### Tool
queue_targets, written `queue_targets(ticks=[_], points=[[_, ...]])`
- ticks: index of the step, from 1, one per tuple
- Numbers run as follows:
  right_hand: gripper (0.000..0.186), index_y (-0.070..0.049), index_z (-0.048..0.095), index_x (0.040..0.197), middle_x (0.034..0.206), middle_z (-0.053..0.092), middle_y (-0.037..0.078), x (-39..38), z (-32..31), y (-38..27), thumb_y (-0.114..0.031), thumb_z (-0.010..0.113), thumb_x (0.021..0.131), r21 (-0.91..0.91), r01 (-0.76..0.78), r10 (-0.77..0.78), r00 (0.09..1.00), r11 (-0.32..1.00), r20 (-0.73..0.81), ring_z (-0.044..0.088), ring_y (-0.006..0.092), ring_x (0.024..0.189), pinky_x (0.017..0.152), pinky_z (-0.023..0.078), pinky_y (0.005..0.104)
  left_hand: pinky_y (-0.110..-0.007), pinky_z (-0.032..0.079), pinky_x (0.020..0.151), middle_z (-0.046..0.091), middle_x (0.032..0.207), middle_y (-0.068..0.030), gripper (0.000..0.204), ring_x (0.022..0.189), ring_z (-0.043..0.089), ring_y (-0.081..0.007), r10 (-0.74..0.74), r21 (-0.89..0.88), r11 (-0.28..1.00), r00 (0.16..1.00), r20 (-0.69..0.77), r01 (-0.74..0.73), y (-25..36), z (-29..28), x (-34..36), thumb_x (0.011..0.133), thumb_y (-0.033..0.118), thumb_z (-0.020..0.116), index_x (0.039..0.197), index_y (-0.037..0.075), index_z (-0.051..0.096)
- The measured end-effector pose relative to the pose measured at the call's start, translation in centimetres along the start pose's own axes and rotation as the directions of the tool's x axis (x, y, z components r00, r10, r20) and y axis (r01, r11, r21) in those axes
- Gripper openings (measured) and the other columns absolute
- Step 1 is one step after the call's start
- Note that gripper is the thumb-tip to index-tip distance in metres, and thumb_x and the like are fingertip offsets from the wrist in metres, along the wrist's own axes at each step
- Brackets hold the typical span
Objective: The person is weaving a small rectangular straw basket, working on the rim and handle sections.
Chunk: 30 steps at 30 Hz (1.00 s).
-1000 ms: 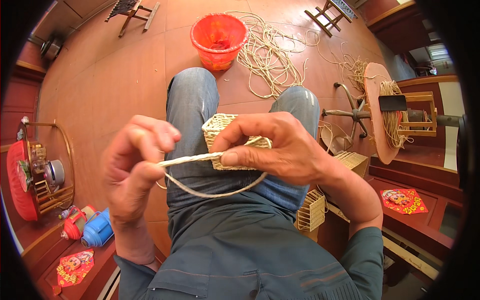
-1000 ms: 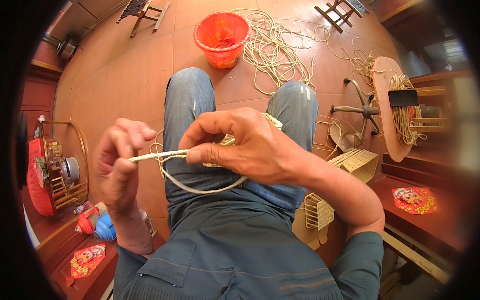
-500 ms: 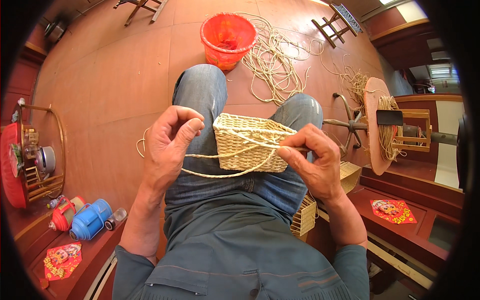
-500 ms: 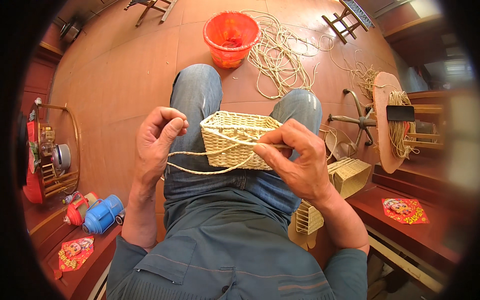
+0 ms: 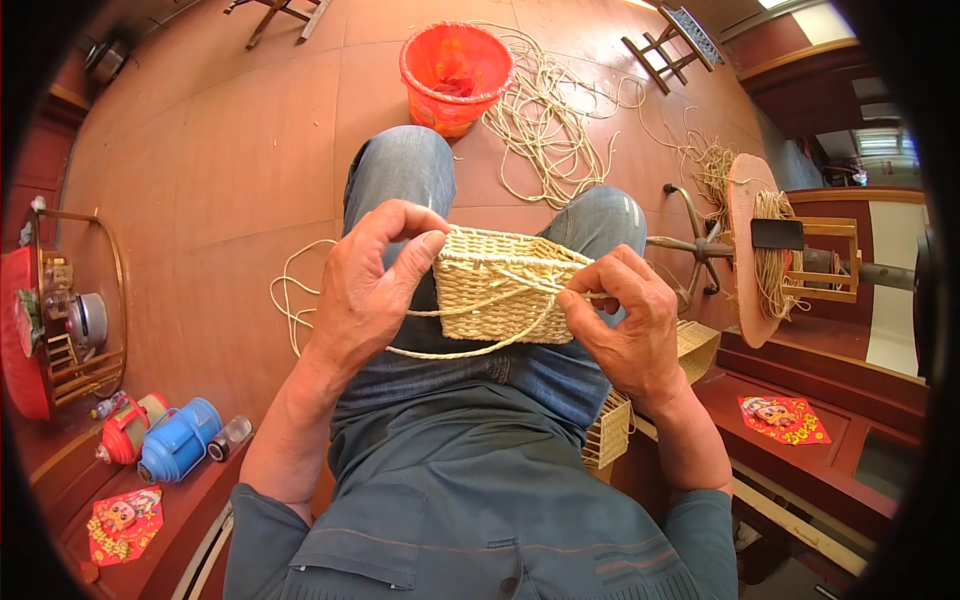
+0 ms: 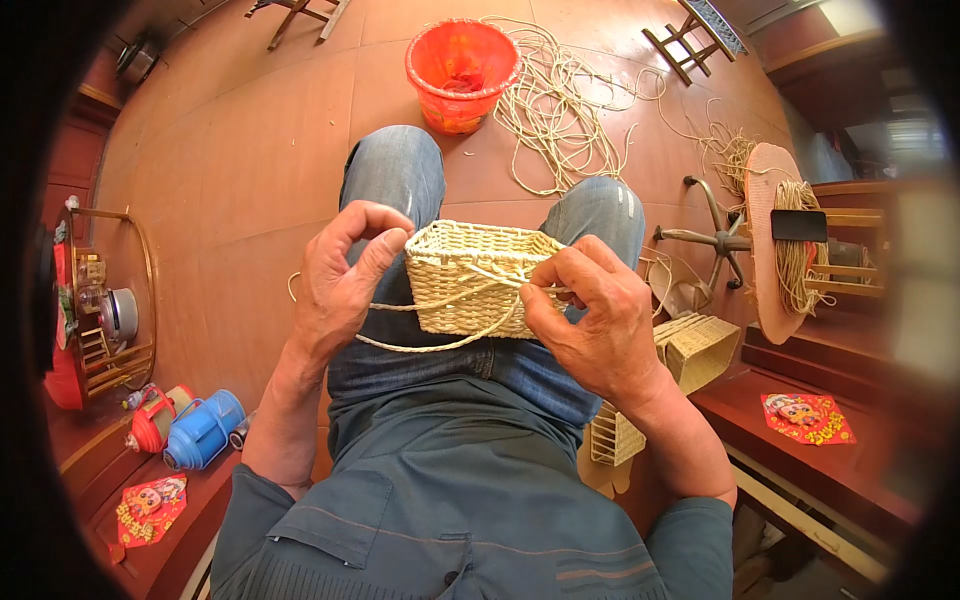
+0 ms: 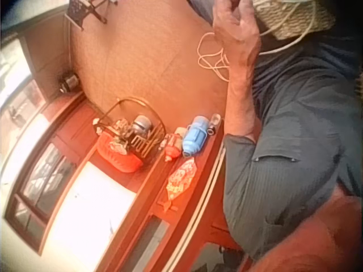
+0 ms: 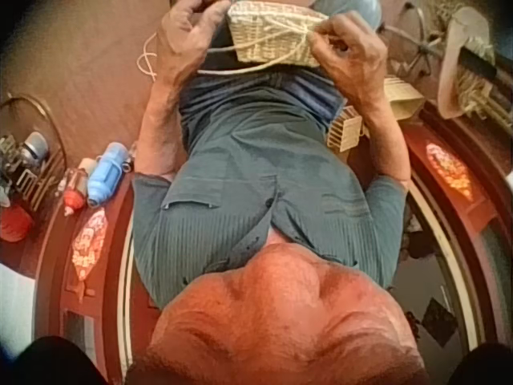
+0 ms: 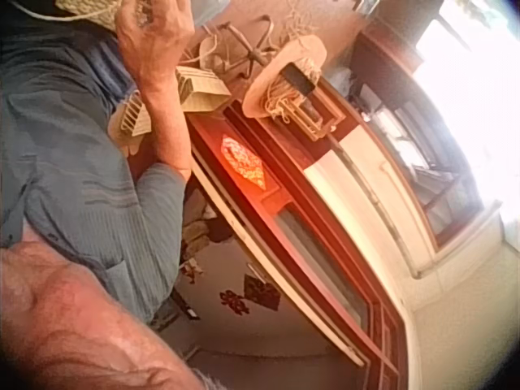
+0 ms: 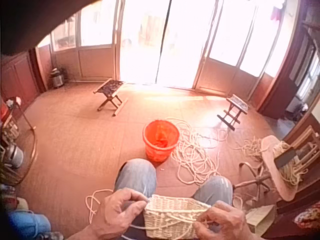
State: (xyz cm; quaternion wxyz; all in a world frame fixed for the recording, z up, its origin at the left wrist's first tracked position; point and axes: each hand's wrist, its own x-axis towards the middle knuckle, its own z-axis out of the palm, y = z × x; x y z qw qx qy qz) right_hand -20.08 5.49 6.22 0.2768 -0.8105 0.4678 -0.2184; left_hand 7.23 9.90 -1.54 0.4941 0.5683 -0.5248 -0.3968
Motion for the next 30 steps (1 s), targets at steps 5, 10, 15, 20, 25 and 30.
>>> queue_targets(ticks=[5,10,15,20,25,30], points=[[0.012,-0.002,0.071,0.093,0.087,0.064,0.008,0.4,1.2,0.1,-0.005,0.082,0.092,0.013,0.029,-0.029,1.000,0.999,-0.005,0.065,0.0193,0.069,0.065,0.054,0.0350,-0.032,0.054,0.100,0.076,0.108,-0.0049,0.028,0.107,0.070,-0.0150,-0.022,-0.031,0.999,0.988,0.154,0.027,-0.1,1.0,1.4,0.118,0.025,0.059,0.123,0.001,0.073],[0.012,-0.003,0.072,0.096,0.087,0.064,0.010,0.5,2.0,0.8,-0.007,0.083,0.094,-0.010,0.069,-0.069,0.998,0.998,-0.016,0.067,0.0248,0.072,0.066,0.054,0.0389,-0.031,0.053,0.100,0.075,0.109,-0.0057,0.032,0.107,0.070,-0.0140,-0.076,-0.046,0.994,0.939,0.336,0.097,0.0,1.2,2.3,0.120,0.026,0.054,0.126,0.001,0.072],[0.009,0.000,0.075,0.100,0.093,0.067,0.008,0.7,1.8,1.0,-0.003,0.083,0.096,-0.050,0.062,-0.061,0.998,0.997,0.019,0.071,0.0168,0.077,0.070,0.061,0.0314,-0.030,0.053,0.097,0.072,0.104,-0.0043,0.032,0.103,0.068,-0.0116,-0.061,-0.126,0.986,0.938,0.343,0.110,-0.6,1.1,2.6,0.119,0.026,0.055,0.125,0.000,0.073],[0.010,0.000,0.075,0.100,0.092,0.066,0.008,0.7,2.1,1.1,-0.002,0.083,0.096,-0.075,0.110,-0.110,0.994,0.991,0.005,0.071,0.0183,0.076,0.068,0.059,0.0325,-0.029,0.052,0.096,0.070,0.103,-0.0020,0.031,0.104,0.066,-0.0110,-0.079,-0.168,0.975,0.931,0.355,0.147,-1.5,0.3,2.7,0.120,0.026,0.056,0.126,0.002,0.074],[0.010,-0.001,0.074,0.098,0.090,0.066,0.010,0.9,2.6,1.0,0.000,0.083,0.093,-0.121,0.187,-0.190,0.982,0.975,-0.008,0.069,0.0248,0.077,0.069,0.056,0.0374,-0.029,0.053,0.099,0.070,0.107,-0.0024,0.025,0.107,0.065,-0.0102,-0.069,-0.231,0.957,0.913,0.402,0.174,-1.4,-0.4,2.5,0.108,0.018,0.067,0.128,0.003,0.074],[0.013,-0.003,0.073,0.096,0.088,0.066,0.011,1.4,3.2,0.8,0.000,0.084,0.089,-0.142,0.287,-0.295,0.955,0.947,-0.040,0.068,0.0320,0.079,0.072,0.054,0.0426,-0.029,0.052,0.102,0.070,0.117,-0.0019,0.037,0.108,0.065,-0.0099,-0.088,-0.245,0.938,0.854,0.512,0.244,-1.6,-1.1,2.3,0.094,0.011,0.077,0.130,0.003,0.074]])
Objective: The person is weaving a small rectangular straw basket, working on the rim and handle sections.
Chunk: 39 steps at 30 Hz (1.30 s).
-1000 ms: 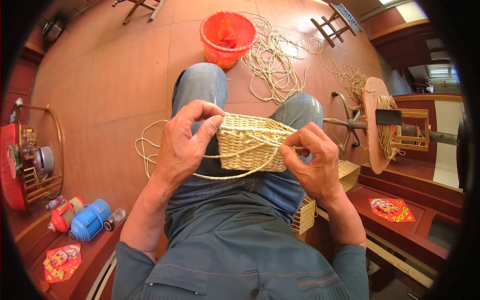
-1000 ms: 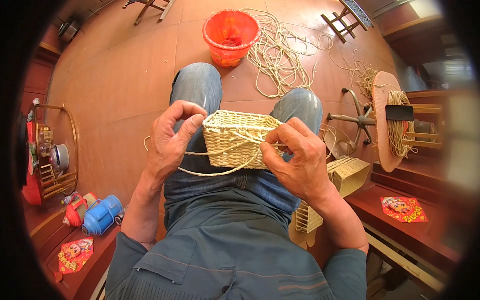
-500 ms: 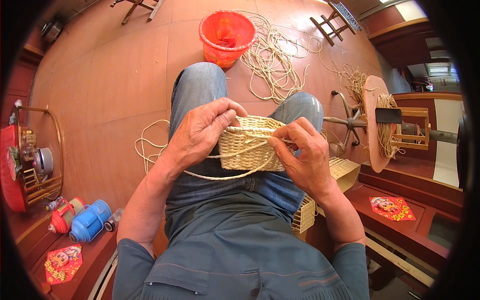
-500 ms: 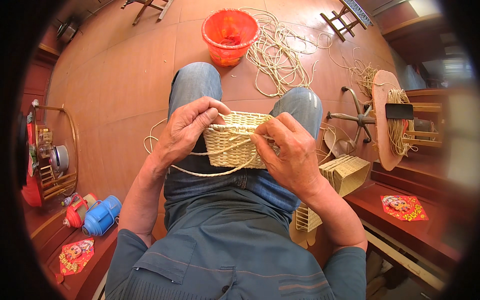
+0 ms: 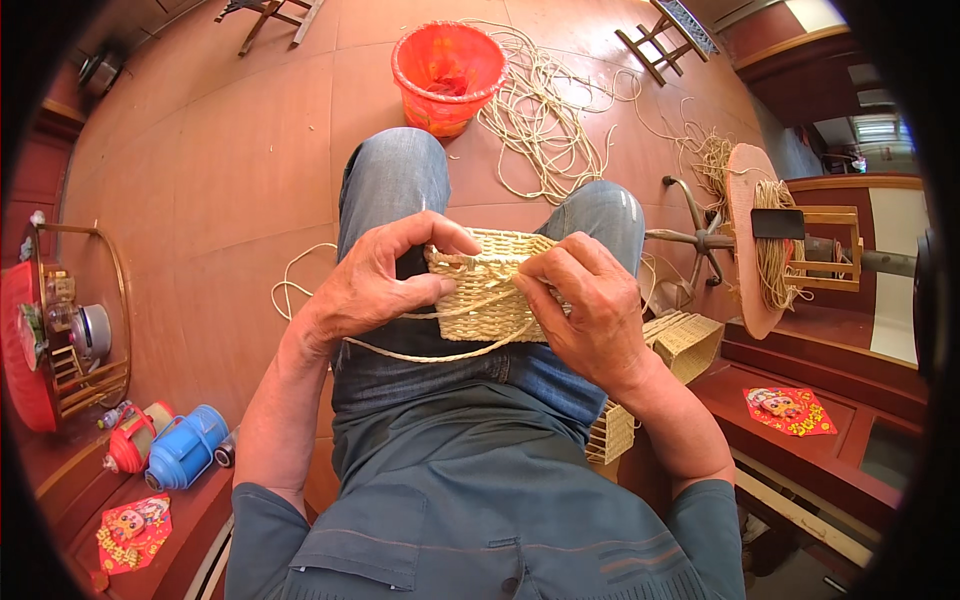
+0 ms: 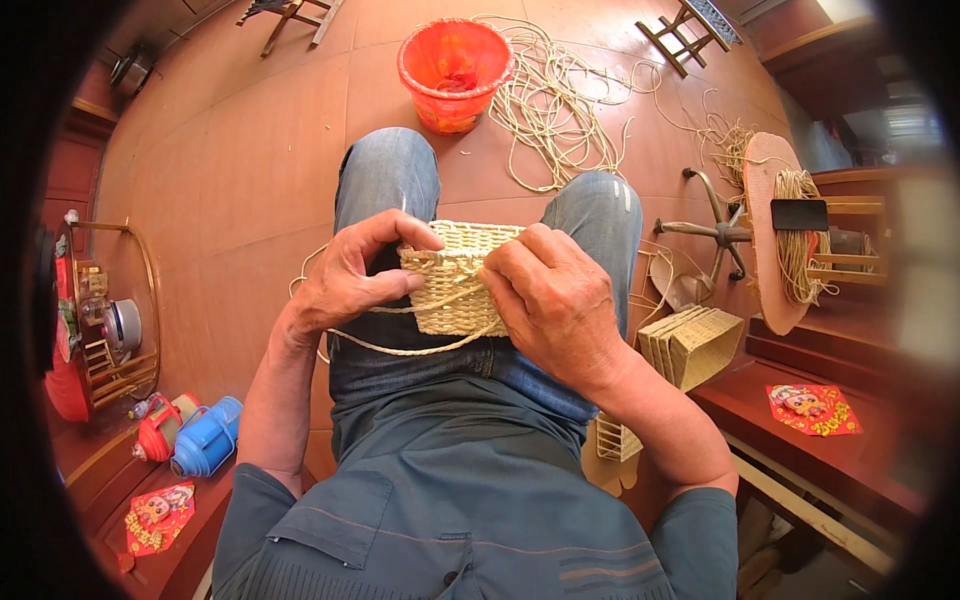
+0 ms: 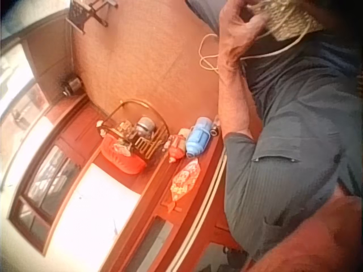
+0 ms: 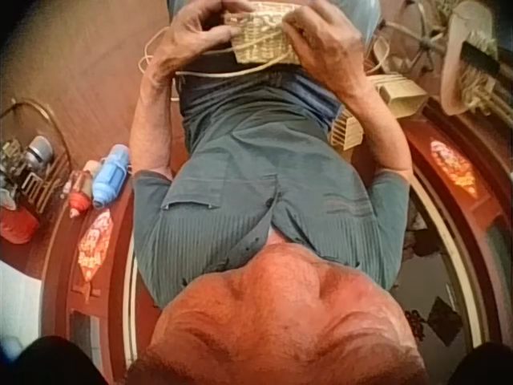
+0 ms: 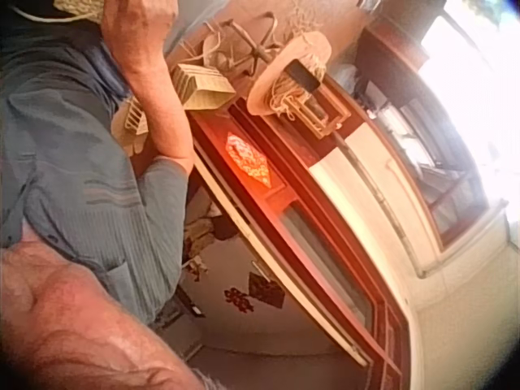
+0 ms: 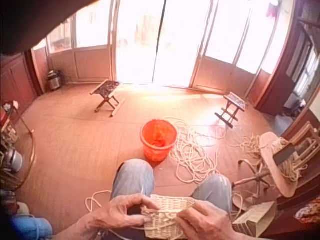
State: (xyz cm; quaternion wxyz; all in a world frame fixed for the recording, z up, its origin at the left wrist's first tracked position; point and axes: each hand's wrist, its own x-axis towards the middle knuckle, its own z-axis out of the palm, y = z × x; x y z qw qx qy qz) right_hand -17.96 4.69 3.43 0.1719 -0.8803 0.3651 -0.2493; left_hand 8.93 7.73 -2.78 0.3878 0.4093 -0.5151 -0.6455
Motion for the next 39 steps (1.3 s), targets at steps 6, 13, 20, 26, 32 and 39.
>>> queue_targets(ticks=[6,13,20,26,32,39], points=[[0.013,-0.004,0.073,0.096,0.088,0.066,0.011,0.0,0.1,0.1,-0.001,0.084,0.090,0.000,-0.008,0.008,1.000,1.000,-0.003,0.068,0.0313,0.079,0.072,0.055,0.0424,-0.027,0.052,0.096,0.071,0.109,0.0011,0.028,0.103,0.064,-0.0082,-0.006,-0.005,1.000,0.997,-0.073,0.005,-1.0,0.7,0.2,0.094,0.005,0.076,0.122,0.004,0.077],[0.013,-0.004,0.073,0.097,0.089,0.068,0.011,0.0,0.3,0.1,-0.002,0.085,0.090,0.003,-0.024,0.024,1.000,1.000,0.004,0.068,0.0304,0.079,0.072,0.055,0.0418,-0.031,0.052,0.099,0.074,0.108,-0.0002,0.013,0.105,0.067,-0.0126,0.169,0.117,0.981,0.974,-0.149,-0.152,-1.0,1.3,0.2,0.098,-0.001,0.076,0.109,0.005,0.075],[0.026,-0.008,0.075,0.112,0.107,0.070,0.010,0.3,0.1,-0.3,-0.015,0.088,0.090,-0.021,0.007,-0.007,1.000,1.000,-0.006,0.068,0.0329,0.101,0.088,0.054,0.0444,-0.046,0.058,0.113,0.076,0.113,-0.0071,0.009,0.106,0.077,-0.0234,0.280,-0.393,0.829,0.903,-0.327,-0.399,-1.6,0.9,-2.1,0.116,0.014,0.062,0.120,0.013,0.055],[0.027,-0.005,0.073,0.116,0.107,0.075,0.014,-0.6,0.5,2.4,-0.028,0.076,0.103,0.157,-0.107,0.096,0.992,0.982,0.077,0.071,0.0364,0.099,0.090,0.053,0.0442,-0.021,0.039,0.058,0.058,0.099,0.0001,0.016,0.067,0.040,-0.0042,0.080,-0.362,0.833,0.738,-0.670,-0.419,-2.1,-10.5,-9.1,0.117,0.011,0.059,0.133,0.012,0.057],[0.022,0.000,0.073,0.118,0.104,0.073,0.014,-1.3,0.0,3.9,-0.019,0.064,0.112,0.324,-0.226,0.196,0.973,0.919,0.124,0.070,0.0322,0.097,0.092,0.054,0.0396,-0.020,0.036,0.055,0.063,0.099,-0.0034,0.014,0.067,0.044,-0.0037,0.219,0.055,0.935,0.448,-0.867,-0.351,-2.1,-30.4,-18.5,0.112,0.007,0.066,0.125,0.009,0.062],[0.022,0.002,0.073,0.107,0.090,0.069,0.015,-2.3,1.6,5.3,-0.019,0.068,0.111,0.277,-0.191,0.205,0.978,0.942,-0.023,0.067,0.0312,0.081,0.077,0.054,0.0397,-0.025,0.048,0.069,0.076,0.109,-0.0008,0.030,0.083,0.060,-0.0065,0.239,0.421,0.832,0.451,-0.860,0.360,0.0,-22.5,-10.2,0.108,0.024,0.068,0.134,0.010,0.069]])
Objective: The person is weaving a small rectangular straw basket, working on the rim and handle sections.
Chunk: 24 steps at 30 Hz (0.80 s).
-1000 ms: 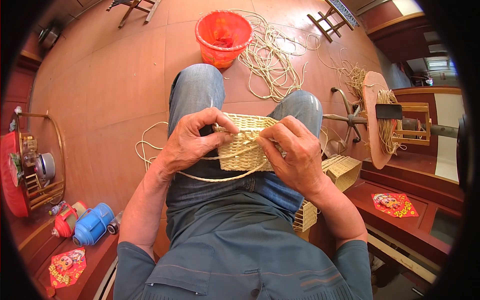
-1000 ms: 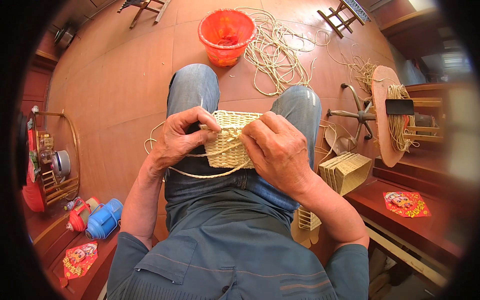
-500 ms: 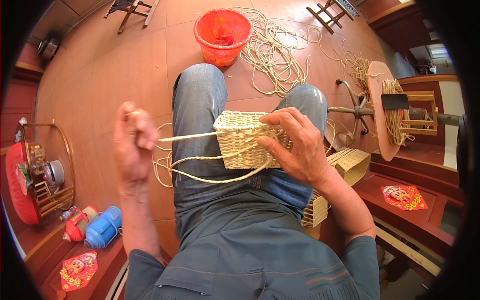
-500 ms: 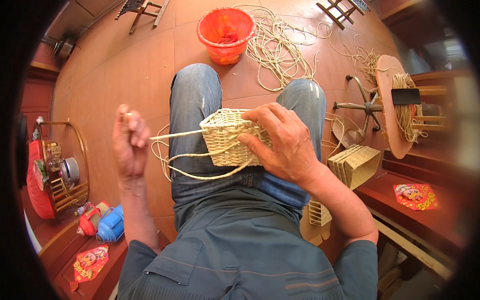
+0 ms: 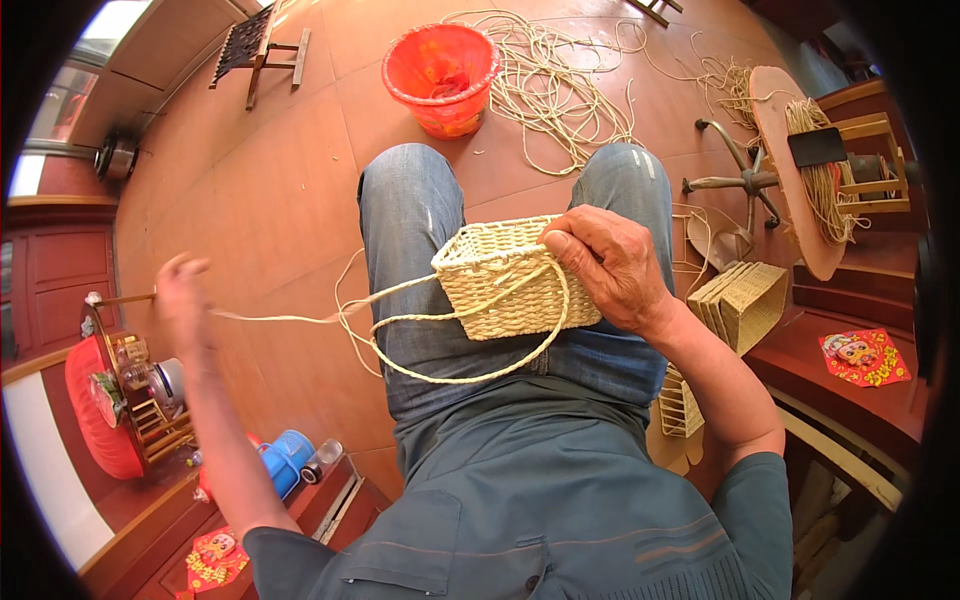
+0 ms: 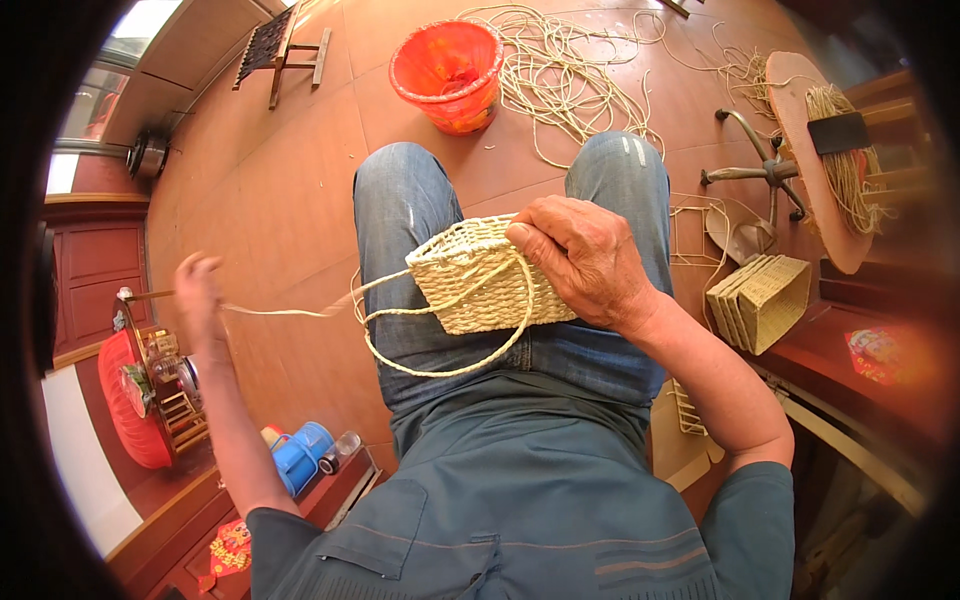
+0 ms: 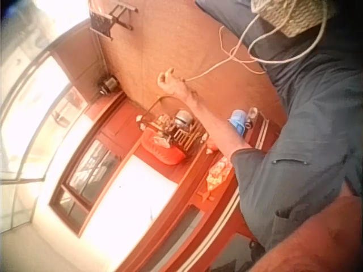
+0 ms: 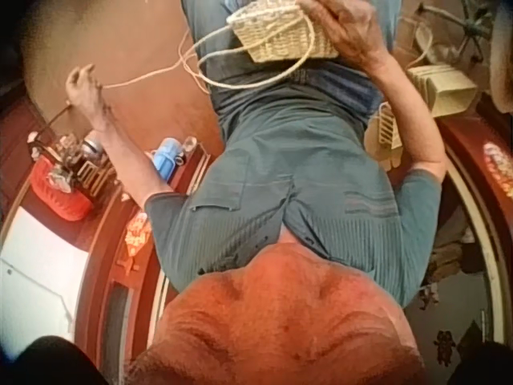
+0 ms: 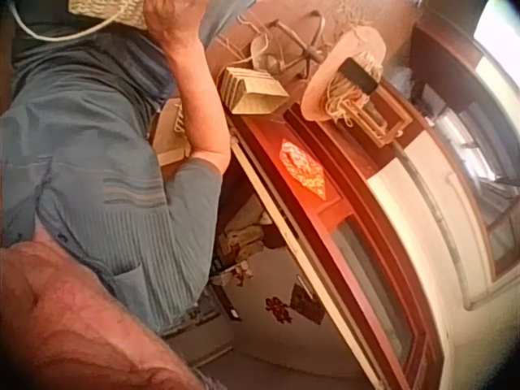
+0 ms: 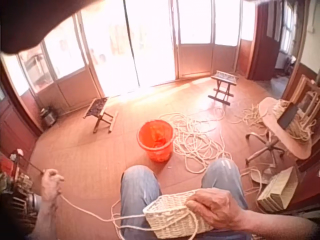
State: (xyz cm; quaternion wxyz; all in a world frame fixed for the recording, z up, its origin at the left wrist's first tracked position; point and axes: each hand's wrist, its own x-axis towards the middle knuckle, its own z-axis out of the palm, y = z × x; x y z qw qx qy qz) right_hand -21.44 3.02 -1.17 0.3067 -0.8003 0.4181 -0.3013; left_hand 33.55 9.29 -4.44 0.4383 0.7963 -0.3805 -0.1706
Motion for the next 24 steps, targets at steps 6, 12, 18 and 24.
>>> queue_targets(ticks=[6,12,18,24], points=[[0.024,0.001,0.070,0.096,0.085,0.067,0.017,0.4,1.4,-0.5,-0.021,0.074,0.106,0.039,0.044,-0.040,0.995,0.998,-0.093,0.067,0.0392,0.079,0.073,0.054,0.0460,-0.027,0.052,0.081,0.073,0.099,-0.0002,0.027,0.093,0.064,-0.0075,0.091,-0.281,0.941,0.657,0.748,0.189,12.4,11.0,-16.3,0.113,0.031,0.069,0.121,0.005,0.067],[0.025,0.003,0.072,0.100,0.084,0.066,0.015,0.5,1.7,-0.2,-0.020,0.072,0.109,0.031,0.075,-0.070,0.990,0.997,-0.123,0.064,0.0311,0.074,0.070,0.051,0.0399,-0.024,0.037,0.064,0.056,0.082,0.0106,0.025,0.075,0.047,-0.0017,0.079,-0.281,0.946,0.728,0.681,0.160,10.4,10.4,-14.5,0.110,0.026,0.074,0.093,0.009,0.069],[0.022,-0.001,0.071,0.094,0.082,0.067,0.016,0.3,1.4,-0.2,-0.020,0.077,0.104,0.031,0.065,-0.058,0.983,0.997,-0.176,0.067,0.0388,0.077,0.071,0.054,0.0454,-0.019,0.026,0.048,0.047,0.075,0.0130,0.022,0.058,0.036,0.0021,-0.277,-0.215,0.912,0.911,0.305,0.349,-1.9,-2.5,-4.3,0.112,0.036,0.072,0.098,0.020,0.065],[0.021,-0.002,0.073,0.094,0.082,0.068,0.016,0.8,2.2,-0.4,-0.020,0.076,0.104,0.097,0.111,-0.092,0.978,0.989,-0.188,0.068,0.0382,0.078,0.071,0.055,0.0449,-0.034,0.056,0.089,0.075,0.096,-0.0016,0.035,0.093,0.070,-0.0168,0.130,0.582,0.807,0.991,-0.011,-0.100,-9.1,-16.0,3.4,0.114,0.037,0.065,0.106,0.005,0.077]])
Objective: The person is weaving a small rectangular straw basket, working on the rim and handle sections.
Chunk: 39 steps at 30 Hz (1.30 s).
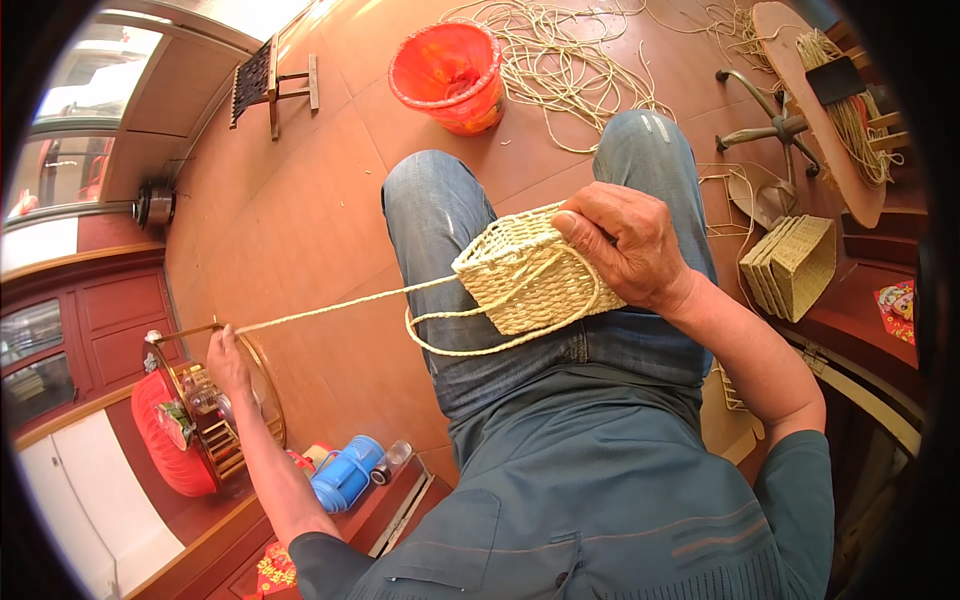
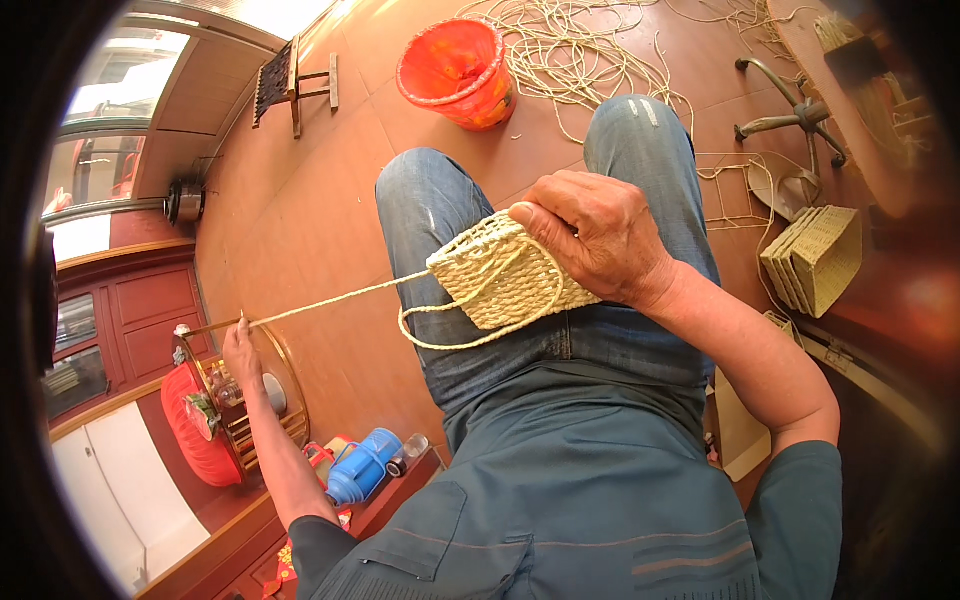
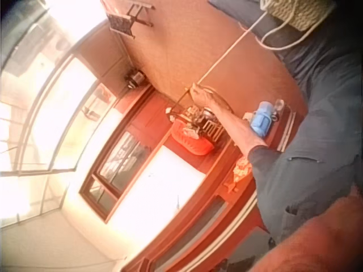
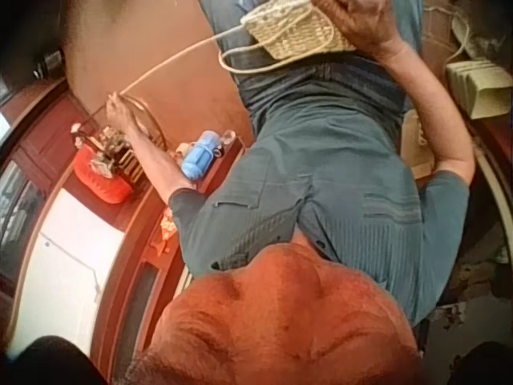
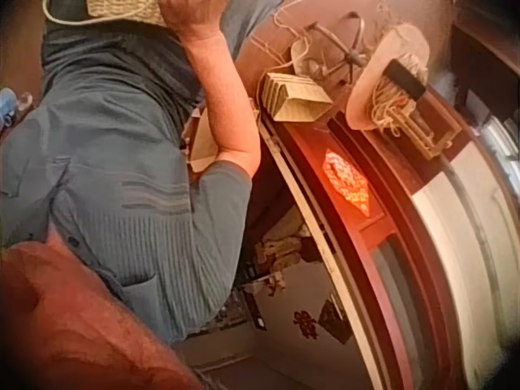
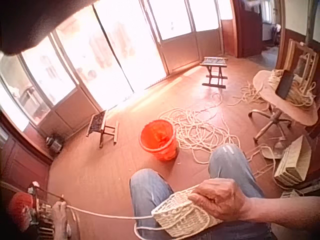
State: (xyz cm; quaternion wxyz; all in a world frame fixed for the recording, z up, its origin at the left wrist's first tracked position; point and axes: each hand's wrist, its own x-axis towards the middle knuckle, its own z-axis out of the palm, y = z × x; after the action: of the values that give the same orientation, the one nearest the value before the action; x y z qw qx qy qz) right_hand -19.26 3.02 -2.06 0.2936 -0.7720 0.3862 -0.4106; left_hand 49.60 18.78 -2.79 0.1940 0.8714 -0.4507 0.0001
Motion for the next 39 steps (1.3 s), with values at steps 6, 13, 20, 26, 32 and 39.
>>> queue_targets(ticks=[6,13,20,26,32,39], points=[[0.019,-0.001,0.073,0.095,0.084,0.069,0.016,-0.8,-0.8,0.2,-0.017,0.076,0.104,-0.045,-0.040,0.039,0.999,0.998,-0.025,0.069,0.0381,0.078,0.071,0.055,0.0448,-0.035,0.056,0.103,0.080,0.121,-0.0097,0.033,0.116,0.072,-0.0187,0.432,-0.543,0.824,0.800,0.417,-0.162,31.0,6.9,-11.9,0.117,0.025,0.059,0.132,0.002,0.077],[0.023,0.003,0.071,0.097,0.082,0.066,0.017,-0.5,-0.3,0.4,-0.018,0.074,0.107,-0.006,0.022,-0.023,1.000,1.000,-0.022,0.066,0.0356,0.073,0.069,0.052,0.0422,-0.024,0.028,0.056,0.051,0.074,0.0125,0.034,0.065,0.039,0.0007,0.402,-0.759,0.608,0.734,0.548,0.234,35.1,8.4,-16.4,0.111,0.028,0.074,0.083,0.011,0.066],[0.021,0.001,0.072,0.096,0.084,0.068,0.017,-0.8,-0.4,0.7,-0.017,0.074,0.107,-0.044,0.022,-0.023,1.000,0.999,-0.011,0.068,0.0388,0.077,0.070,0.054,0.0440,-0.022,0.027,0.049,0.047,0.074,0.0122,0.019,0.057,0.037,-0.0007,-0.132,-0.664,0.622,0.891,0.433,0.415,14.2,4.9,-7.7,0.113,0.036,0.069,0.105,0.019,0.070],[0.021,0.002,0.073,0.097,0.084,0.068,0.017,-0.4,0.1,0.8,-0.017,0.073,0.107,0.009,0.042,-0.042,0.999,0.999,-0.026,0.069,0.0378,0.077,0.070,0.054,0.0436,-0.035,0.060,0.078,0.079,0.108,-0.0107,0.037,0.087,0.072,-0.0190,-0.410,-0.299,0.880,0.908,-0.081,0.371,-11.8,-7.2,-0.1,0.112,0.032,0.061,0.130,0.005,0.080],[0.022,0.003,0.072,0.098,0.084,0.068,0.017,-1.2,-0.8,0.8,-0.017,0.073,0.107,-0.038,-0.015,0.013,0.999,0.999,-0.049,0.067,0.0353,0.073,0.069,0.053,0.0415,-0.037,0.049,0.117,0.075,0.136,-0.0148,0.039,0.132,0.067,-0.0235,0.332,-0.442,0.879,0.896,0.296,-0.180,24.2,6.3,-9.3,0.119,0.023,0.049,0.138,-0.001,0.073],[0.022,0.003,0.073,0.100,0.083,0.067,0.016,-0.6,-0.3,0.3,-0.018,0.073,0.108,-0.024,-0.016,0.016,1.000,1.000,-0.016,0.066,0.0344,0.073,0.068,0.053,0.0412,-0.027,0.049,0.075,0.067,0.090,-0.0010,0.022,0.085,0.059,-0.0086,0.607,-0.681,0.708,0.655,0.451,-0.187,35.5,7.8,-16.7,0.114,0.020,0.068,0.110,0.000,0.076]])
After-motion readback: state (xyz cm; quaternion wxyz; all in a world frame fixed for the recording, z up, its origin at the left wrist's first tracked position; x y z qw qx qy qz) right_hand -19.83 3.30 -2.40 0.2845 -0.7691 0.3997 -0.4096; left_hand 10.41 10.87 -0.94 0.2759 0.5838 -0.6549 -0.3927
